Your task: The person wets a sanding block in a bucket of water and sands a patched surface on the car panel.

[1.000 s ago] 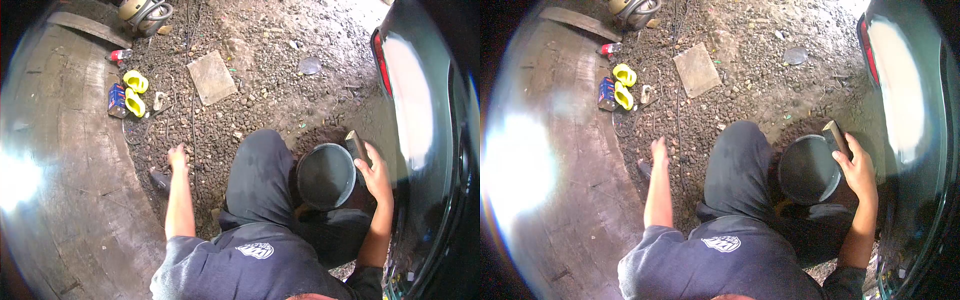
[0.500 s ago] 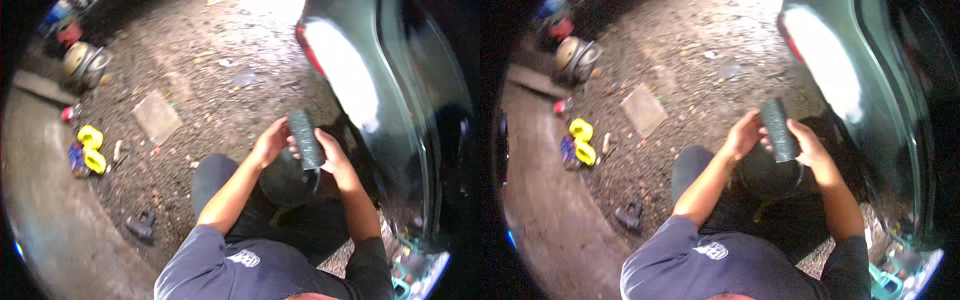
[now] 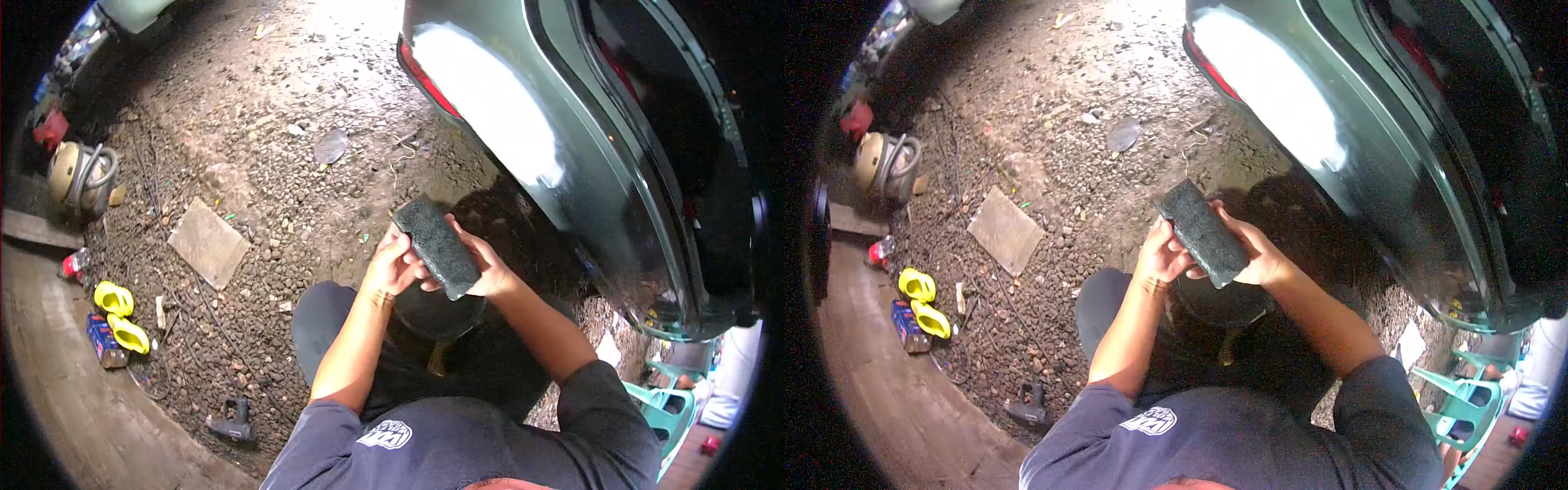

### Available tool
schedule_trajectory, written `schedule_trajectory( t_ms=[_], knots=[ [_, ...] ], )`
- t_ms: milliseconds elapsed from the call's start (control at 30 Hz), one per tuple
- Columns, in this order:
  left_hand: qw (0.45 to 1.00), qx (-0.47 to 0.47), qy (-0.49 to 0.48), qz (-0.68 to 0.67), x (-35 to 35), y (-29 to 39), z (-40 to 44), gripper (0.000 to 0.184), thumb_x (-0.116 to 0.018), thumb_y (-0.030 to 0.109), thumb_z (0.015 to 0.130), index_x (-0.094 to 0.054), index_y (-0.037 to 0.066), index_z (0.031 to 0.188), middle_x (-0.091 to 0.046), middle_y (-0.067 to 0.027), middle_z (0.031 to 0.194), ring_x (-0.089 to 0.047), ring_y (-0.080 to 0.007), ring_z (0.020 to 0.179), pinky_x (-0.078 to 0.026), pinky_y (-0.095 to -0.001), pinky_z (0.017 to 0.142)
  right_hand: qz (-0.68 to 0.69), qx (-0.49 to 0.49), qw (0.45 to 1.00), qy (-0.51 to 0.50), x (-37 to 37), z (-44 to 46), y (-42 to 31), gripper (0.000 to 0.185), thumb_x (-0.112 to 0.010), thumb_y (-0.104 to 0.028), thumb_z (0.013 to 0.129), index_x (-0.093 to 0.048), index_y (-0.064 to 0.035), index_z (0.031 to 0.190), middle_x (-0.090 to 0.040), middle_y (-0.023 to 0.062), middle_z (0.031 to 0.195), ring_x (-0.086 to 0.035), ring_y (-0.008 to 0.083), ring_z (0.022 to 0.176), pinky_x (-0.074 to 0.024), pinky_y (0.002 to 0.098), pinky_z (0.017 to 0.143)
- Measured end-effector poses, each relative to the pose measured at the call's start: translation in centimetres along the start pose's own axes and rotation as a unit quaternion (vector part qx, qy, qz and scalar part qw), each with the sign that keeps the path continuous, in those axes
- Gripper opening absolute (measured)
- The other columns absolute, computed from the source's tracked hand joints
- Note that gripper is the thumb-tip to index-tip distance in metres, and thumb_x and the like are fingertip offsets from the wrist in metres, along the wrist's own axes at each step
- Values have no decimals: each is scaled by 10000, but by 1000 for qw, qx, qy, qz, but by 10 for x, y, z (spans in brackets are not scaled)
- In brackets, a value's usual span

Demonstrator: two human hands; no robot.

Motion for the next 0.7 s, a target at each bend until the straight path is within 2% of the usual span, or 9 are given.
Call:
schedule_trajectory(
  t_ms=[67,133,200,233,267,300,367,433,700],
  knots=[
    [995,-25,91,14,21,21,3,695,-728,468,924,-457,81,1433,-600,-209,1334,-649,-318,1139,-577,-472,918,-164,6,985,-55,8,4,0,680,-326,-592,1076,-546,-60,1438,-646,219,1345,-624,358,1260,-464,647,1050],
    [978,-62,200,9,38,47,6,576,-749,382,943,-442,121,1355,-655,-131,1181,-694,-270,978,-603,-412,777,-378,-98,898,206,117,1,-7,702,-336,-574,1083,-613,22,1328,-682,219,1278,-671,366,1158,-484,570,1035],
    [950,-88,278,111,112,58,13,437,-712,372,979,-459,132,1242,-630,-85,1068,-696,-271,963,-595,-433,793,-660,-67,705,251,207,3,-16,636,-426,-516,1073,-632,49,1282,-670,236,1287,-662,380,1150,-486,506,1032],
    [946,-104,293,90,120,58,16,337,-683,369,1003,-479,130,1125,-624,-51,988,-684,-221,869,-589,-400,761,-859,-162,459,158,263,15,0,584,-525,-471,1037,-621,40,1304,-625,263,1349,-622,400,1223,-475,487,1046],
    [937,-109,319,86,129,54,15,329,-687,370,1002,-487,129,1105,-624,-41,966,-673,-205,836,-583,-385,741,-761,-182,532,324,256,-7,4,583,-586,-447,987,-610,6,1352,-580,275,1405,-583,415,1280,-454,520,1068],
    [928,-113,346,83,137,49,13,322,-690,371,1000,-494,129,1085,-625,-32,943,-662,-188,804,-577,-370,721,-765,-215,495,352,272,-8,17,570,-579,-435,990,-611,3,1352,-583,277,1398,-584,415,1279,-454,519,1068],
    [906,-96,400,98,134,44,8,283,-688,360,1006,-528,130,1044,-626,-6,877,-634,-140,738,-551,-319,648,-816,-298,395,298,317,9,48,545,-565,-411,995,-614,-3,1352,-588,280,1386,-587,414,1276,-455,515,1068],
    [904,-121,397,102,135,43,12,270,-684,348,1010,-535,129,1065,-631,-5,888,-632,-132,739,-549,-311,638,-823,-355,353,268,348,18,76,521,-550,-387,1000,-616,-9,1353,-594,284,1373,-590,414,1274,-455,512,1068],
    [896,-133,401,134,149,60,-11,225,-686,291,1015,-581,109,1096,-652,14,929,-630,-107,811,-527,-278,716,-842,-390,326,180,360,36,107,439,-494,-291,1022,-626,-34,1353,-618,299,1323,-600,411,1263,-458,498,1067]
  ],
)
Point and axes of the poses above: each hand's wrist, its own z-axis towards the middle knuckle, its own x-axis out of the back of the hand, y = z × x, the point moved 10 cm from there along z, towards the middle knuckle
